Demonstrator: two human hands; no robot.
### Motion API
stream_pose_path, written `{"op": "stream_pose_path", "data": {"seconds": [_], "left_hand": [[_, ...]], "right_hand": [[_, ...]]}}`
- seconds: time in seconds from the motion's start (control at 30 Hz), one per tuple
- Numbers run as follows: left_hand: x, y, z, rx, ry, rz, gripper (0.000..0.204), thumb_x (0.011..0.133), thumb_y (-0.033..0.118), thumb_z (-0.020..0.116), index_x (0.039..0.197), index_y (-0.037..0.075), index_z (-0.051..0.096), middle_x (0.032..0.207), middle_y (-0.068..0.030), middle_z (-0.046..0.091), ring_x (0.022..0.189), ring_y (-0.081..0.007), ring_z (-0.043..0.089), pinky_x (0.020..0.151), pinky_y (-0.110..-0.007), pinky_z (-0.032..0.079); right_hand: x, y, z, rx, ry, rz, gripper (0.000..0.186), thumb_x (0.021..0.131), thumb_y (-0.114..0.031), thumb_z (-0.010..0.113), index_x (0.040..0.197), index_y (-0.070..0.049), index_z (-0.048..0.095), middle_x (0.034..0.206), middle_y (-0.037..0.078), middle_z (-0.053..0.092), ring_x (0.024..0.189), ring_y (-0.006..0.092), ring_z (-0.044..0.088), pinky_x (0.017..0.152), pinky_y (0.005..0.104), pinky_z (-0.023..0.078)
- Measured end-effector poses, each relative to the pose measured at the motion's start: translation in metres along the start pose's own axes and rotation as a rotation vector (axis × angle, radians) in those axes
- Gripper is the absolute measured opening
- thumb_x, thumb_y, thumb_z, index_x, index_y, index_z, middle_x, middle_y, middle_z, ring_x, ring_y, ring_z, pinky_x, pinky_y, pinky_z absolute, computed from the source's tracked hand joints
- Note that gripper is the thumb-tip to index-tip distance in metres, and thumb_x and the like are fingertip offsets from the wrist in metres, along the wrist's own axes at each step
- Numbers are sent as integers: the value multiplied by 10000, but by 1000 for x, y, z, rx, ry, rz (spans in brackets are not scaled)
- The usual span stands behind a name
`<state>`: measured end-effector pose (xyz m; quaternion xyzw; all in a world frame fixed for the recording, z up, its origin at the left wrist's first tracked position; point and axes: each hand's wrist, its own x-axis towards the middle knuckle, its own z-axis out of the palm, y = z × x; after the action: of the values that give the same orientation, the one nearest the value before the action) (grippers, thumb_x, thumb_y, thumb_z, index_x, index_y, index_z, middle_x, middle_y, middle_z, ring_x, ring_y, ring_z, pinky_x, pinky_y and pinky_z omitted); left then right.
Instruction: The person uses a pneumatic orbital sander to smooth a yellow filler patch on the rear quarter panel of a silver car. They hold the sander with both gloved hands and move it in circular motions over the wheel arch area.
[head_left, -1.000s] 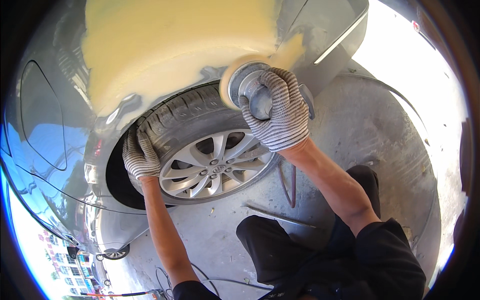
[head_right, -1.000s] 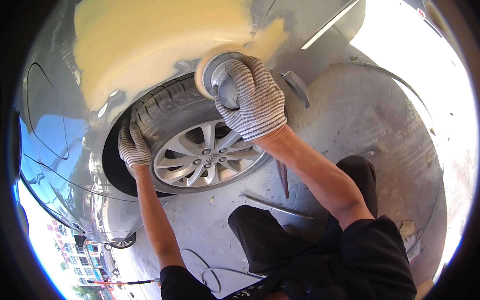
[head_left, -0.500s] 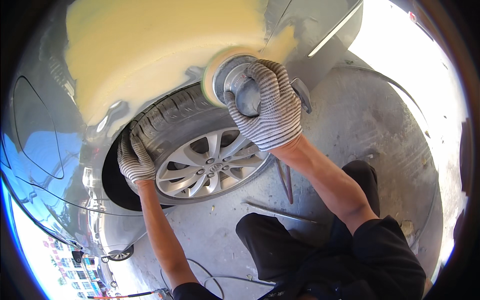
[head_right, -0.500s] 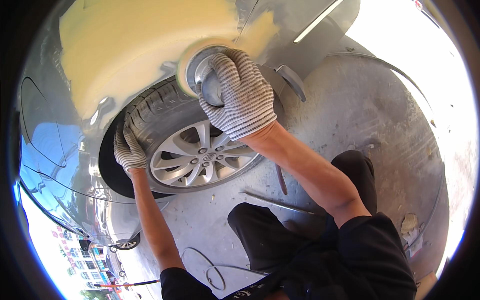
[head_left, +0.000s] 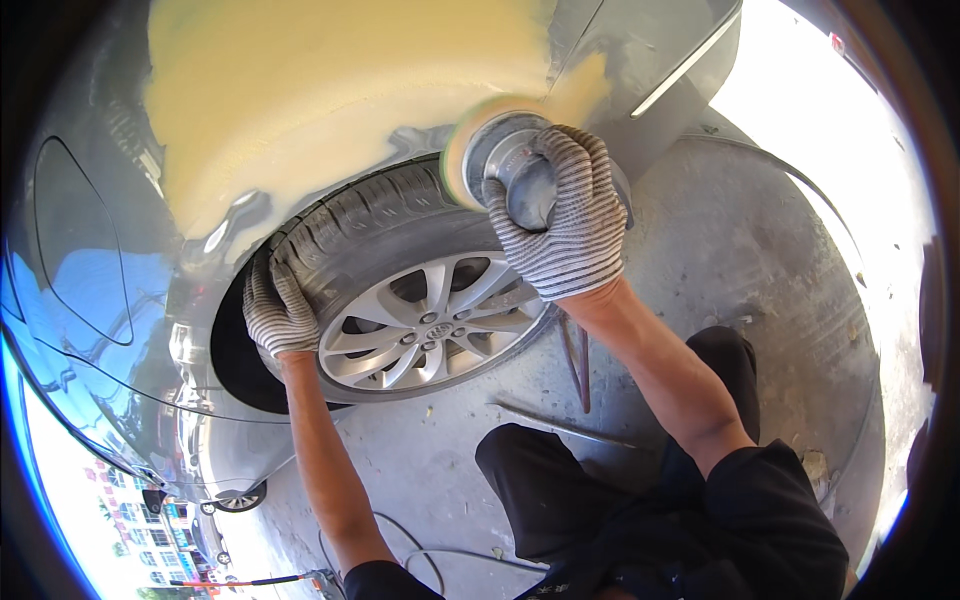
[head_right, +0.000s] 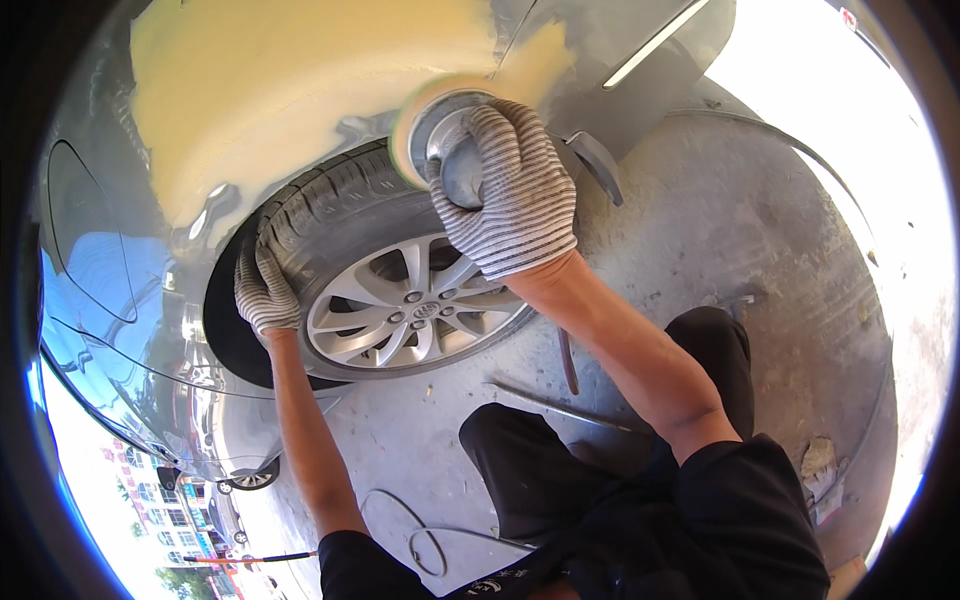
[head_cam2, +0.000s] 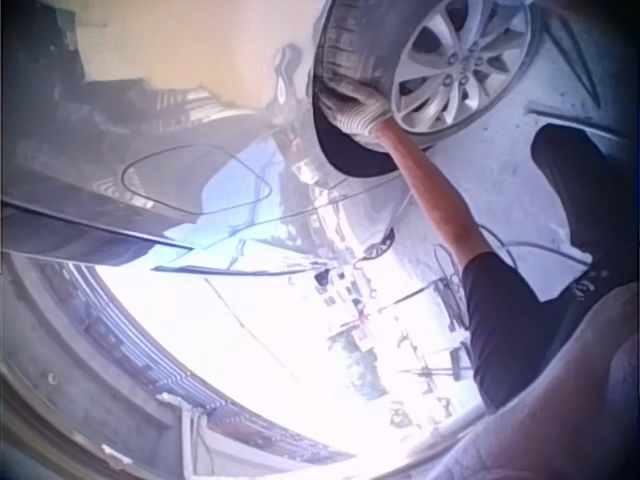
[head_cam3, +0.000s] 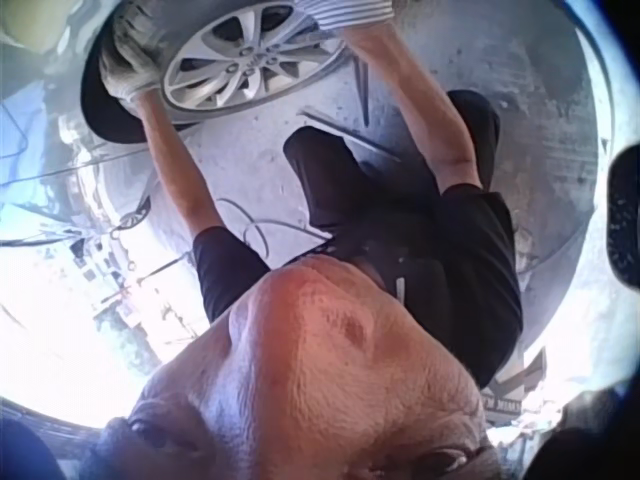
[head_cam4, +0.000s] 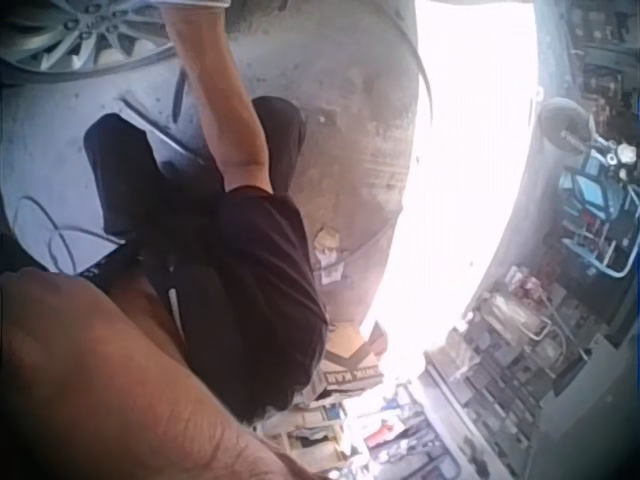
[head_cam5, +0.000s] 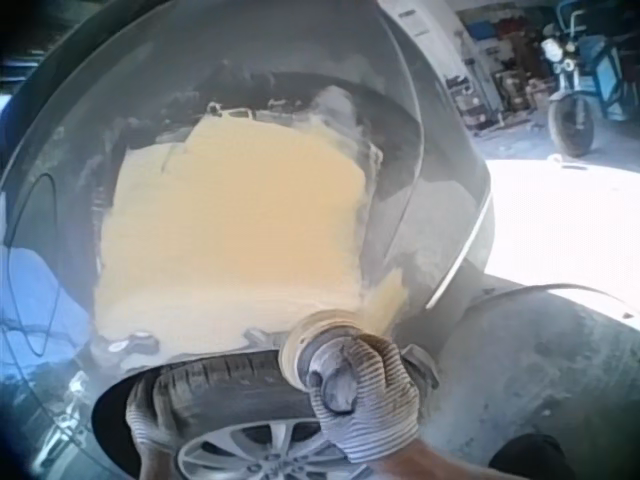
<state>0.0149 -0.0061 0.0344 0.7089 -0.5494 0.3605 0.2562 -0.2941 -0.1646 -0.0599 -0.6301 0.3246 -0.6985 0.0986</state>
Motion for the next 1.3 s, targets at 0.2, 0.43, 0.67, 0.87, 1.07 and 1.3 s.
{"op": "stream_pose_path", "data": {"seconds": [0.2, 0.43, 0.67, 0.87, 1.07, 1.3], "left_hand": [[0, 2, 2, -6, 12, 1, 526, 1077, 400, 540, 1305, -40, 717, 1238, -278, 742, 1168, -455, 704, 1046, -481, 538], [1, 6, 0, -42, 22, -14, 515, 1079, 383, 551, 1284, -58, 720, 1231, -281, 744, 1154, -454, 710, 1040, -473, 542], [-1, 4, -1, -17, 17, -15, 516, 1072, 384, 560, 1273, -62, 722, 1223, -287, 744, 1134, -456, 714, 1029, -476, 546], [0, -1, 1, 20, 11, 7, 530, 1070, 396, 556, 1295, -57, 713, 1225, -289, 741, 1136, -463, 710, 1027, -479, 546], [2, 5, -3, -34, -8, -7, 528, 1066, 397, 558, 1291, -56, 713, 1246, -290, 731, 1162, -465, 700, 1036, -477, 540], [3, 2, -1, 19, 13, 14, 537, 1059, 426, 572, 1301, -32, 714, 1239, -282, 731, 1157, -470, 694, 1034, -497, 539]], "right_hand": [[7, -10, 10, 2, -1, -38, 582, 761, -190, 923, 1225, -37, 606, 1159, 213, 663, 986, 383, 734, 811, 449, 651], [7, -5, 7, 17, 31, 31, 582, 760, -205, 925, 1211, -36, 597, 1167, 225, 658, 974, 387, 732, 813, 448, 650], [5, -7, 2, -3, -34, 38, 620, 752, -202, 927, 1242, -43, 580, 1176, 219, 652, 971, 387, 734, 807, 445, 656], [10, -15, 8, 20, -21, -16, 607, 779, -218, 920, 1252, -40, 585, 1152, 227, 662, 976, 395, 741, 811, 446, 658], [16, 10, -14, 17, -15, 105, 563, 792, -201, 925, 1224, -27, 609, 1126, 202, 677, 985, 370, 744, 854, 440, 641], [40, 13, -24, 8, -56, 91, 544, 788, -191, 916, 1213, -21, 621, 1130, 193, 673, 994, 372, 735, 860, 446, 635]]}}
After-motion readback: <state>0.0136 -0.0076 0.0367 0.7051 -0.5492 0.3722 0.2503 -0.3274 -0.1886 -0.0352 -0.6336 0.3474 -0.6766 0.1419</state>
